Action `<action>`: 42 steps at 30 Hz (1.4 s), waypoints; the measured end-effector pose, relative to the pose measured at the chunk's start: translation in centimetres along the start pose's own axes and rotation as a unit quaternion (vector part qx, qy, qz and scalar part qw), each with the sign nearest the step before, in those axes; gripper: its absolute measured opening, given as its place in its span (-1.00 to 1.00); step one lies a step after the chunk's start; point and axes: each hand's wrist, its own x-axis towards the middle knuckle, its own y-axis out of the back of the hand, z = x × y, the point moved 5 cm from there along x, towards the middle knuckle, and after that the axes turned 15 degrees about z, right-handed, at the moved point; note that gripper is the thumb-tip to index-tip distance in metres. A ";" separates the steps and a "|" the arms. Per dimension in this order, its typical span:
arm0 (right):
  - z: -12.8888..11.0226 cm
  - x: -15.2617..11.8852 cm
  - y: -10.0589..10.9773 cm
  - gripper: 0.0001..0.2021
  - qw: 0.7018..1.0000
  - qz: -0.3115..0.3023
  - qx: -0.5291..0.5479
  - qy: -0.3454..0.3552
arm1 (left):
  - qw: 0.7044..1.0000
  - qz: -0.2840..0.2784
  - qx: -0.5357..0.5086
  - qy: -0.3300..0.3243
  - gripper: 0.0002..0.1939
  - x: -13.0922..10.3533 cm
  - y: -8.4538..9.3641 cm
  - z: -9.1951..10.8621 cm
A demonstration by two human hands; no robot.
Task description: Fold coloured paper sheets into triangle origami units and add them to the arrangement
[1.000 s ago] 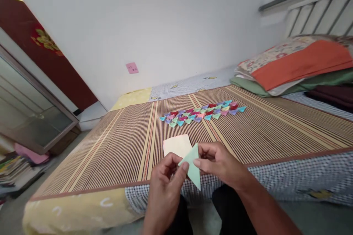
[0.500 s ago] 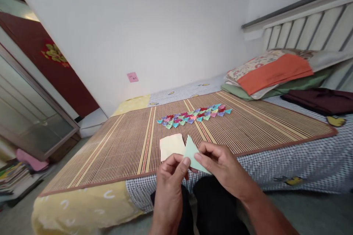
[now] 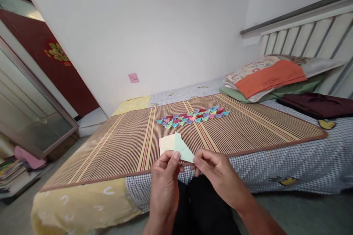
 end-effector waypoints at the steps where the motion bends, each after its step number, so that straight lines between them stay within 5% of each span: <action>1: 0.1 -0.1 -0.1 -0.64 1.000 -0.006 0.013 0.000 | 1.000 -0.002 0.009 -0.007 -0.76 0.0 0.1 0.0; 9: -0.3 0.2 0.5 -0.76 0.999 0.026 -0.009 0.041 | 0.996 -0.004 0.073 -0.060 -0.77 -0.3 0.9 -0.1; 17: 0.6 0.7 0.2 -0.74 0.995 0.032 0.088 -0.025 | 0.971 -0.026 0.183 -0.152 -0.75 -1.3 0.3 0.4; 24: 0.4 0.5 0.3 -0.76 0.992 0.089 0.076 0.042 | 0.976 -0.018 0.164 -0.145 -0.79 -1.5 -0.2 0.0; 31: 0.5 1.0 0.3 -0.75 0.990 0.098 0.098 -0.019 | 0.961 -0.076 0.227 -0.136 -0.74 -1.7 -0.2 -0.4; 38: 2.1 1.0 0.0 -0.72 0.974 0.115 0.174 -0.089 | 0.961 -0.074 0.227 -0.143 -0.68 -1.9 -0.6 -0.4; 42: 2.2 1.2 0.4 -0.72 0.975 0.093 0.183 -0.083 | 0.981 -0.051 0.165 -0.085 -0.68 -0.8 -0.1 -0.8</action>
